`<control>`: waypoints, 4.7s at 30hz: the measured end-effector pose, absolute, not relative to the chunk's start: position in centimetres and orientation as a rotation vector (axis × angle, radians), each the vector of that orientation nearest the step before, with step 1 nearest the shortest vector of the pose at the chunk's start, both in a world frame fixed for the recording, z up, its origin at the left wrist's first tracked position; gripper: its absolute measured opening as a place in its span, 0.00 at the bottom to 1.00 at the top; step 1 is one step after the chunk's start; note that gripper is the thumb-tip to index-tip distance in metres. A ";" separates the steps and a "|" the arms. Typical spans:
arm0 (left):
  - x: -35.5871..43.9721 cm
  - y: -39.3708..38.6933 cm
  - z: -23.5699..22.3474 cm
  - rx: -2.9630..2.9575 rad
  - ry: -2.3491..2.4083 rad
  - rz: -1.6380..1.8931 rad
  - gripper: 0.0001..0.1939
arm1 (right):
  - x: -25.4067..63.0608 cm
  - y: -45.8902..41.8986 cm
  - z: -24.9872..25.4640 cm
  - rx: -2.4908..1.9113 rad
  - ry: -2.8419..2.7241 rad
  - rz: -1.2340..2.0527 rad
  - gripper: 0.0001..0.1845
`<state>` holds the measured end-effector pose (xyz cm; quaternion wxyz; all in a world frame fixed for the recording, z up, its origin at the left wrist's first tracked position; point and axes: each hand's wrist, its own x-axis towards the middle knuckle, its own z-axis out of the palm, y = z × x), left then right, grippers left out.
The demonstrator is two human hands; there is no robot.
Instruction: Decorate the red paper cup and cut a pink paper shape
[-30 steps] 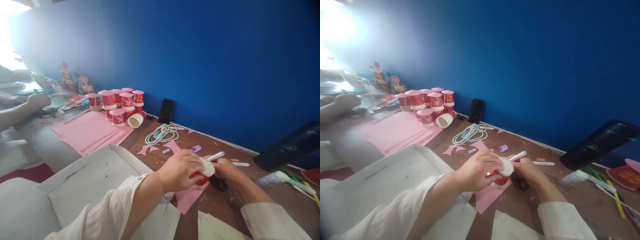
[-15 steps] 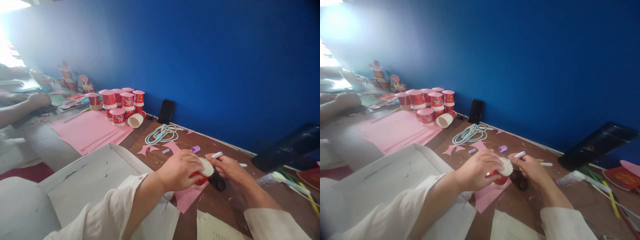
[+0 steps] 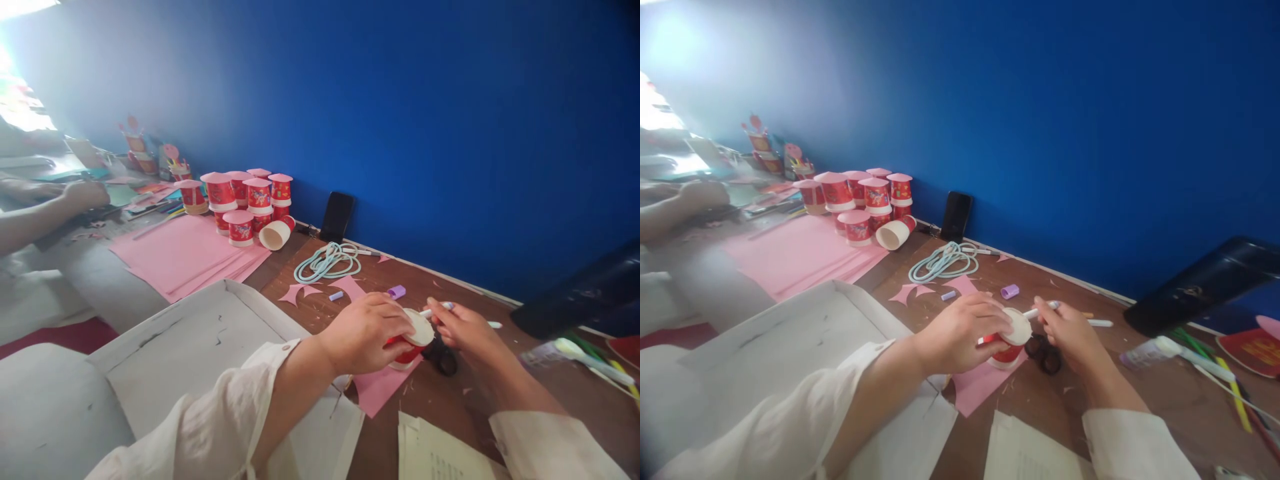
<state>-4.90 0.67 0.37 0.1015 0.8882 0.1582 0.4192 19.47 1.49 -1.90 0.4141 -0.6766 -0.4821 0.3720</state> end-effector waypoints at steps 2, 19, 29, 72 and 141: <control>-4.9 0.7 0.4 2.627 0.461 1.234 0.08 | 19.2 1.6 -2.0 -1.704 -1.188 0.975 0.27; -4.9 0.7 0.1 2.611 0.460 1.272 0.08 | 17.0 3.1 -1.2 -1.736 -1.404 1.019 0.28; -4.9 0.5 0.5 2.610 0.486 1.262 0.07 | 16.6 4.3 -0.7 -1.726 -1.463 1.134 0.28; -6.3 0.5 1.5 2.706 0.490 0.943 0.24 | 12.0 -15.4 1.8 -1.547 -0.964 0.334 0.24; -6.0 2.1 4.3 2.812 0.425 0.633 0.13 | 8.2 -10.0 -1.2 -1.661 -1.870 -0.228 0.24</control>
